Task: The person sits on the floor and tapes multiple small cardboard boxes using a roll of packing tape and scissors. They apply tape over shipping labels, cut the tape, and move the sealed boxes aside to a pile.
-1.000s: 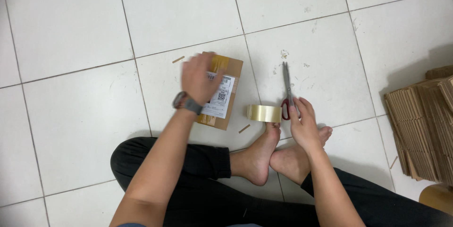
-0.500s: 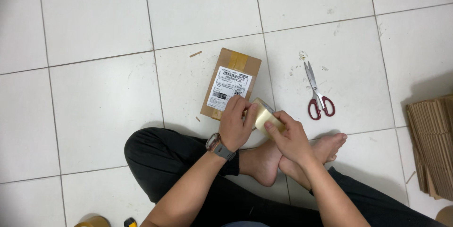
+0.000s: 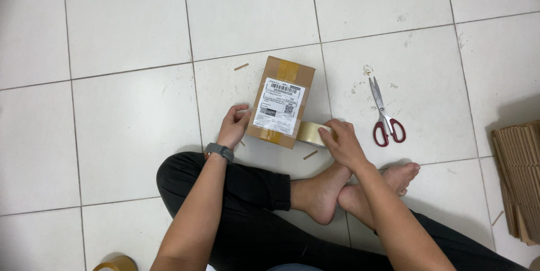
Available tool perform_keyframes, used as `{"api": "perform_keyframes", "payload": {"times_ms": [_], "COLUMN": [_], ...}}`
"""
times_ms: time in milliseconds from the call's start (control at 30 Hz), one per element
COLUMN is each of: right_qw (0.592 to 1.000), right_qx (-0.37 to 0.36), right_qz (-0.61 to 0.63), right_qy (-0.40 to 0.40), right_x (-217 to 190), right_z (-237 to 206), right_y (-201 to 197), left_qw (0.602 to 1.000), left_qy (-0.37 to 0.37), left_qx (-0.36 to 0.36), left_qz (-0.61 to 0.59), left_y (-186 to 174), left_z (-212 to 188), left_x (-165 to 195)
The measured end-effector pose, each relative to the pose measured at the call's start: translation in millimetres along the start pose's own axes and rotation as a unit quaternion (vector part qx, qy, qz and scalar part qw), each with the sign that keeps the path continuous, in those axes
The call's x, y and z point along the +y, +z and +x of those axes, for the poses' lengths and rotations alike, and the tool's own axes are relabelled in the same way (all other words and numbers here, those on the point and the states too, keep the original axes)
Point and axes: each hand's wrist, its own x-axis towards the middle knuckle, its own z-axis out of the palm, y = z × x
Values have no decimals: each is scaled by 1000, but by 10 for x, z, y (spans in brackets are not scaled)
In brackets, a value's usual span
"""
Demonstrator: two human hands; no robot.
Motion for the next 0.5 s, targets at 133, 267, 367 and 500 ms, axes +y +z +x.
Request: {"api": "perform_keyframes", "payload": {"times_ms": [133, 267, 367, 500], "right_qw": [999, 985, 959, 932], "right_qx": [-1, 147, 149, 98], "right_qz": [29, -83, -181, -159], "right_qy": [-35, -15, 161, 312], "right_x": [354, 600, 690, 709], "right_z": [-80, -220, -296, -410], "right_y": [-71, -271, -499, -628], "left_qw": [993, 988, 992, 990], "left_qy": [-103, -107, -87, -95], "left_qx": [-54, -94, -94, -103], "left_qz": [-28, 57, -4, -10], "left_y": [198, 382, 418, 385], "left_z": [-36, -165, -256, -313], "left_x": [61, 175, 141, 13]}}
